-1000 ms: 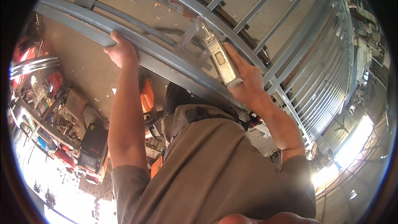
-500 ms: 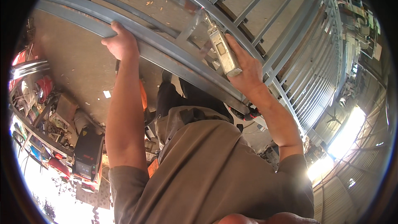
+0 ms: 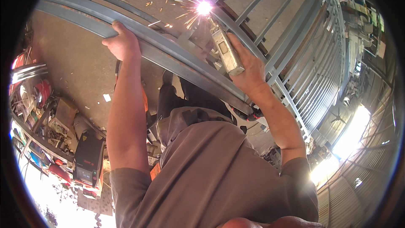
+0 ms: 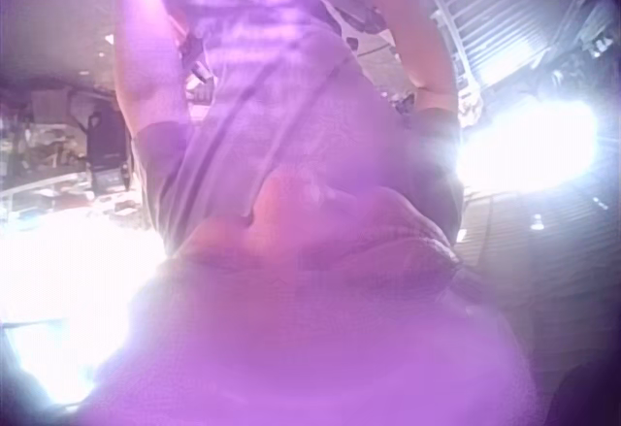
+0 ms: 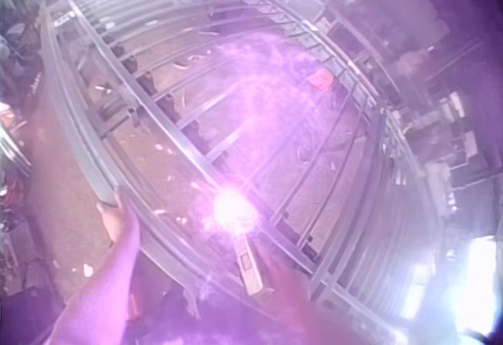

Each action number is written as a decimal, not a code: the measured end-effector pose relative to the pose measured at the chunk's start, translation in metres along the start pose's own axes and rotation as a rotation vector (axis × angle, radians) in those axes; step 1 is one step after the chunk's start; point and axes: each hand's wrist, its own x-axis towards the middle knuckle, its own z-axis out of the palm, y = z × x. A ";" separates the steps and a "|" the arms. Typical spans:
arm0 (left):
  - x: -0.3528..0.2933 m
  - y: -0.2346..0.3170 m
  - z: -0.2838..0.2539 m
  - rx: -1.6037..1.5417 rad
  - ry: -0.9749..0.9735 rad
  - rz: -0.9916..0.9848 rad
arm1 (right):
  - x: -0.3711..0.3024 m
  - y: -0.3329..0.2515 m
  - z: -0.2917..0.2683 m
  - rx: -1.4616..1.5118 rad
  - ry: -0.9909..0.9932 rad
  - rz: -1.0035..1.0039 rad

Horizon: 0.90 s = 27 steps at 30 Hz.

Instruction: The person uses a handheld welding tool to join metal bars on a large metal frame. Sparks are visible as the tool is moved along the seams. The person holds the frame with one hand while welding with the other.

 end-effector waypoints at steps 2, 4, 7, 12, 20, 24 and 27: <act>0.001 0.000 0.000 0.001 0.000 0.005 | 0.000 0.000 0.000 0.001 0.006 0.003; 0.001 0.000 0.000 0.001 0.002 0.008 | 0.000 0.000 0.000 0.006 0.012 0.005; 0.001 0.000 0.001 0.001 0.008 0.011 | -0.001 0.001 0.001 0.023 0.027 -0.002; 0.001 0.000 0.001 0.013 0.011 0.003 | -0.002 0.008 0.003 -0.016 0.041 -0.030; 0.001 0.000 0.001 0.015 -0.005 0.001 | -0.005 0.008 -0.001 0.020 0.004 -0.003; 0.003 -0.002 0.003 0.005 0.018 0.016 | -0.022 0.002 -0.025 0.264 -0.099 0.057; 0.002 -0.004 0.002 0.004 0.016 0.029 | -0.035 0.001 -0.044 0.400 -0.216 0.055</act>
